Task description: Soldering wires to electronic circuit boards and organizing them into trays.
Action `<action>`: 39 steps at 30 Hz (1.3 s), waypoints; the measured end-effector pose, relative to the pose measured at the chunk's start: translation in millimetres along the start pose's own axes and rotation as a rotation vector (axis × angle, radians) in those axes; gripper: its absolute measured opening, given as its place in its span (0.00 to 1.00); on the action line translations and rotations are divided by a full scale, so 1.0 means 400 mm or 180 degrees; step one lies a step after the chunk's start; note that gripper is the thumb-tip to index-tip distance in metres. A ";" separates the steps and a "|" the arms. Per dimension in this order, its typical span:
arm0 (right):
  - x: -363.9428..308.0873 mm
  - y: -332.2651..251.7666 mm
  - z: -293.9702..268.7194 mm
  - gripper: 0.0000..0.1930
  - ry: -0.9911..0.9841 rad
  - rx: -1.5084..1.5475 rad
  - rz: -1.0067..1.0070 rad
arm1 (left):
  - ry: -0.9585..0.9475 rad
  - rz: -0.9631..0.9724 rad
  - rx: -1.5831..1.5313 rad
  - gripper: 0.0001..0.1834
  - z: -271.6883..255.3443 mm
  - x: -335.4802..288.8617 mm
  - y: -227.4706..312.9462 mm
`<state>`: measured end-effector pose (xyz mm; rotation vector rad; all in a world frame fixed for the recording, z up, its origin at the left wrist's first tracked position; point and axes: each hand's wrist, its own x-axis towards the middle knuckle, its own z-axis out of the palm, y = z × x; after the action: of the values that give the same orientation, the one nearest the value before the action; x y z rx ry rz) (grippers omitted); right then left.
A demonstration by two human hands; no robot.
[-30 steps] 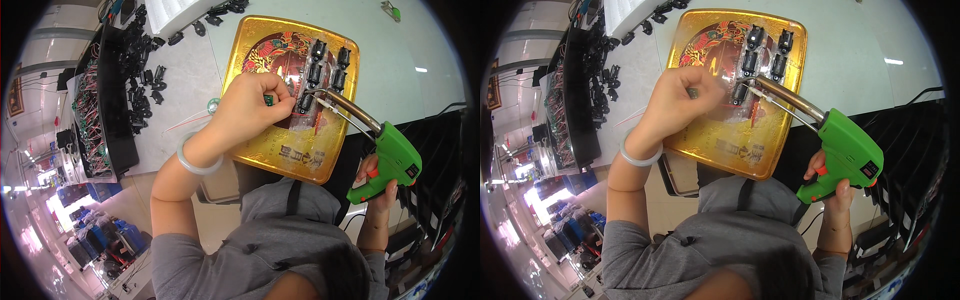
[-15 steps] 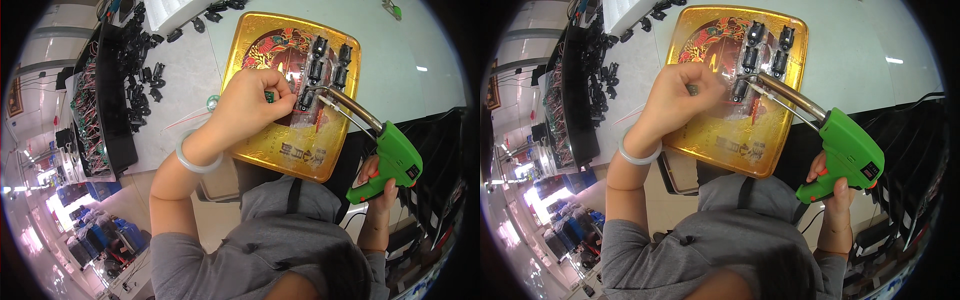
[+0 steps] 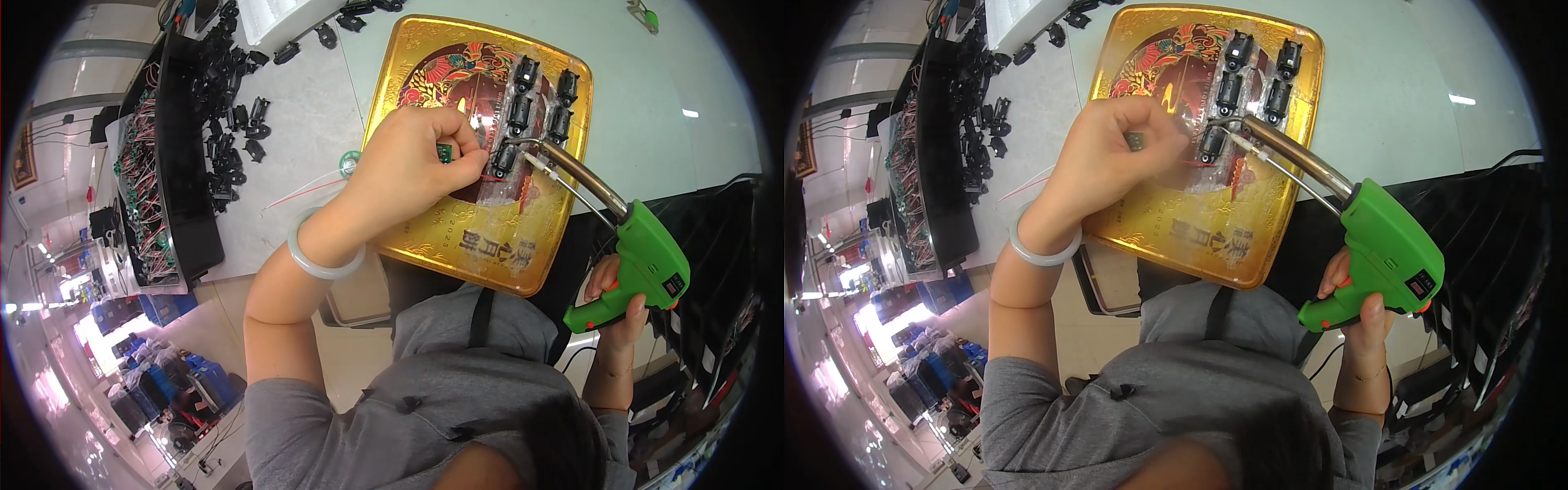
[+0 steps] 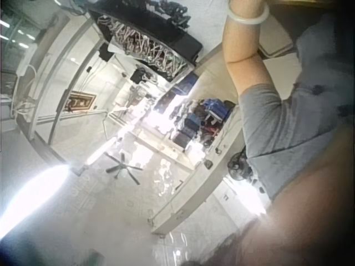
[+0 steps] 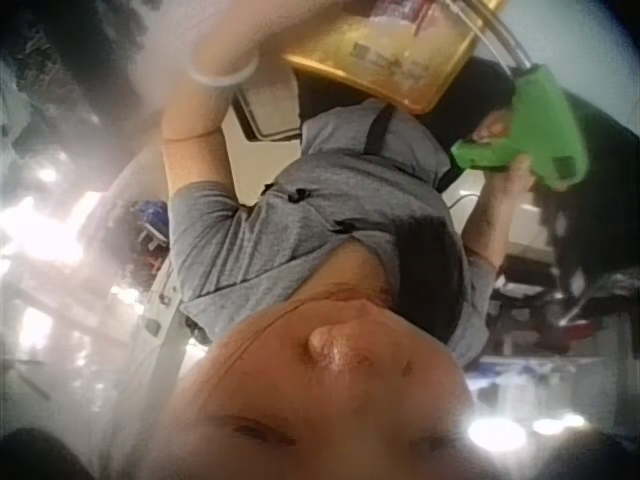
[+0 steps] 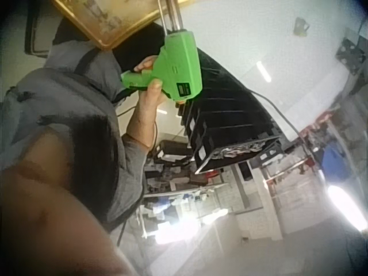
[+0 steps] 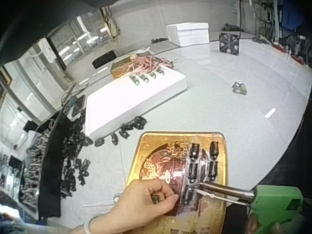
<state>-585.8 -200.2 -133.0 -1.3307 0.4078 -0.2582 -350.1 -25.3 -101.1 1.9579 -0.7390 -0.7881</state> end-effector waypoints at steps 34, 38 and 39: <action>0.150 0.050 0.052 0.37 -0.0748 0.2204 -0.0457 | 0.0064 0.0088 0.0218 0.05 -0.012 0.000 0.012; 0.146 0.050 0.058 0.37 -0.0780 0.2175 -0.0490 | -0.0070 0.0147 0.0125 0.04 -0.019 0.003 0.000; 0.142 0.052 0.061 0.37 -0.0782 0.2175 -0.0491 | -0.0069 0.0147 0.0125 0.04 -0.023 0.003 -0.003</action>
<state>-524.9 -197.1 -156.5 -0.7062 -0.0046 -0.3219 -342.2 -21.1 -98.9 1.9628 -0.8155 -0.7733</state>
